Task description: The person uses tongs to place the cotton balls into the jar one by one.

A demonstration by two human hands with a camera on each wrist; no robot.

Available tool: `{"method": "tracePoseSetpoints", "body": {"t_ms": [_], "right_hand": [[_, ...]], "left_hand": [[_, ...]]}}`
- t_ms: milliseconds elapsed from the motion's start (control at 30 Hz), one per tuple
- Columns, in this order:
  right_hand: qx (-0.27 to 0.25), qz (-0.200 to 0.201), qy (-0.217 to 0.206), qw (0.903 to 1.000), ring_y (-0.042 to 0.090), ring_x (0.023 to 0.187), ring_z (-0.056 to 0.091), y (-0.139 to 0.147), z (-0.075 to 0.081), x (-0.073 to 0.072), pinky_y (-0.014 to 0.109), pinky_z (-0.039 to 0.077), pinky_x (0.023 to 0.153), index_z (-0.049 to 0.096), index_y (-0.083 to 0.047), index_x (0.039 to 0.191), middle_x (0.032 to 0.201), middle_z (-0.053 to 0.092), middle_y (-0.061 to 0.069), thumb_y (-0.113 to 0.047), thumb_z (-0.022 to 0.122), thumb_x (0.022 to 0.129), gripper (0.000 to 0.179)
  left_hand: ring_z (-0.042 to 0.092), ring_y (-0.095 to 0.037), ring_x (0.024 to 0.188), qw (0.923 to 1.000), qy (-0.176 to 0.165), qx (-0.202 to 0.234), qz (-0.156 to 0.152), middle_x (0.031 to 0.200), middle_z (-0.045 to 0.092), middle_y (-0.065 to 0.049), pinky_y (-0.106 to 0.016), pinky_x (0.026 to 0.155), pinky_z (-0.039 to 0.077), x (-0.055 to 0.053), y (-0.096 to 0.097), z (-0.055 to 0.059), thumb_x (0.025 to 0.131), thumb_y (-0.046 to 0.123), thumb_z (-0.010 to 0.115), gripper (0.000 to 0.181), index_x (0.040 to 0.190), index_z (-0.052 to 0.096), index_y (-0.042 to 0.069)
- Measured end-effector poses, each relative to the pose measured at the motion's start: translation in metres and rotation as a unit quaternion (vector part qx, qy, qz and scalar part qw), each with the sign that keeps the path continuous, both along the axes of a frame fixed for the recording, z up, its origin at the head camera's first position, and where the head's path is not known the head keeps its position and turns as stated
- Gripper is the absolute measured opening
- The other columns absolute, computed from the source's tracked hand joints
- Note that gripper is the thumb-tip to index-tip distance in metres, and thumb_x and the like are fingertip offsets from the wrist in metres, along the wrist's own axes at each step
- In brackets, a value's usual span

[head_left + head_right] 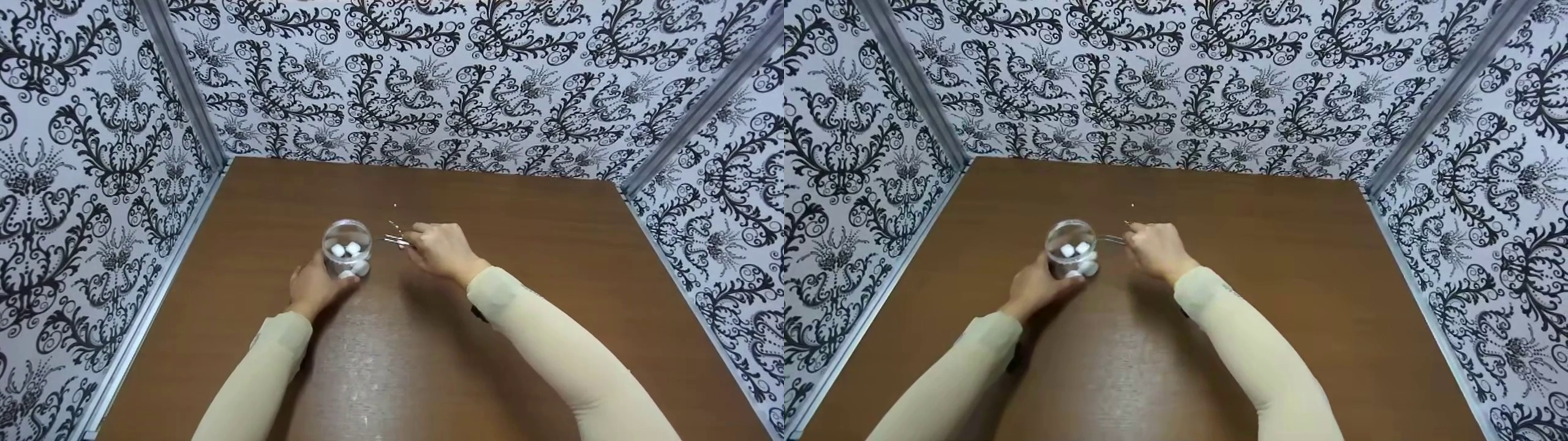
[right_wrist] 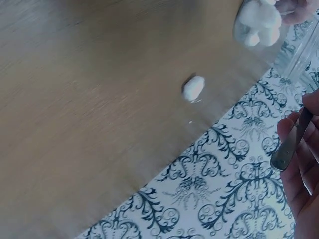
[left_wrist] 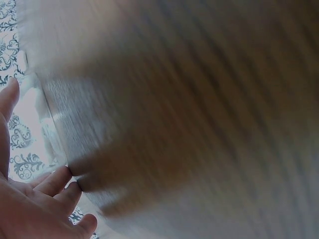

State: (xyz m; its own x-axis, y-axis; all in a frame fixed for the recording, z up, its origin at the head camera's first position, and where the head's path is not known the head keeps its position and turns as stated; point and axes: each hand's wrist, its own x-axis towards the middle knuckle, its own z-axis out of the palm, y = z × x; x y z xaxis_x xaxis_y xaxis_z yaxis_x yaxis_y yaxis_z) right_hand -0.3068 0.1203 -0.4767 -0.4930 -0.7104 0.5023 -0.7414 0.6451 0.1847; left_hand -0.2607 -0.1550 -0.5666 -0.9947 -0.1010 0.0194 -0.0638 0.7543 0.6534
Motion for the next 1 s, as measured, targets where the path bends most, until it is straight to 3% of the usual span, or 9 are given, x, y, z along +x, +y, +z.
{"method": "tracePoseSetpoints", "body": {"t_ms": [333,533,1000], "right_hand": [[0.002,-0.023,-0.014,0.9996,0.022,0.056,0.065,0.031,-0.012,-0.006,0.042,0.051,0.045,0.079,-0.015,0.092,0.078,0.067,-0.001,-0.015,0.078,0.082,0.01],[-0.004,-0.027,-0.031,0.9992,0.024,0.054,0.062,0.048,-0.02,-0.008,0.044,0.05,0.044,0.078,-0.014,0.087,0.076,0.066,0.001,-0.012,0.077,0.082,0.006],[0.005,-0.072,-0.086,0.9937,0.028,0.063,0.069,0.072,-0.029,-0.012,0.05,0.054,0.051,0.08,-0.01,0.092,0.079,0.071,0.004,-0.012,0.076,0.086,0.008]], "left_hand": [[0.055,-0.037,0.141,0.9995,-0.029,0.001,-0.009,0.148,0.061,-0.02,-0.059,0.129,0.019,0.0,-0.001,0.002,0.079,0.055,0.086,0.108,0.159,0.036,0.002],[0.056,-0.038,0.14,0.9995,-0.029,-0.002,-0.008,0.146,0.062,-0.021,-0.059,0.129,0.019,0.0,-0.001,0.003,0.079,0.056,0.086,0.109,0.159,0.036,0.002],[0.057,-0.038,0.138,0.9997,-0.023,-0.002,-0.005,0.144,0.064,-0.021,-0.06,0.128,0.021,0.0,-0.001,0.002,0.078,0.055,0.086,0.106,0.158,0.039,0.003]]}}
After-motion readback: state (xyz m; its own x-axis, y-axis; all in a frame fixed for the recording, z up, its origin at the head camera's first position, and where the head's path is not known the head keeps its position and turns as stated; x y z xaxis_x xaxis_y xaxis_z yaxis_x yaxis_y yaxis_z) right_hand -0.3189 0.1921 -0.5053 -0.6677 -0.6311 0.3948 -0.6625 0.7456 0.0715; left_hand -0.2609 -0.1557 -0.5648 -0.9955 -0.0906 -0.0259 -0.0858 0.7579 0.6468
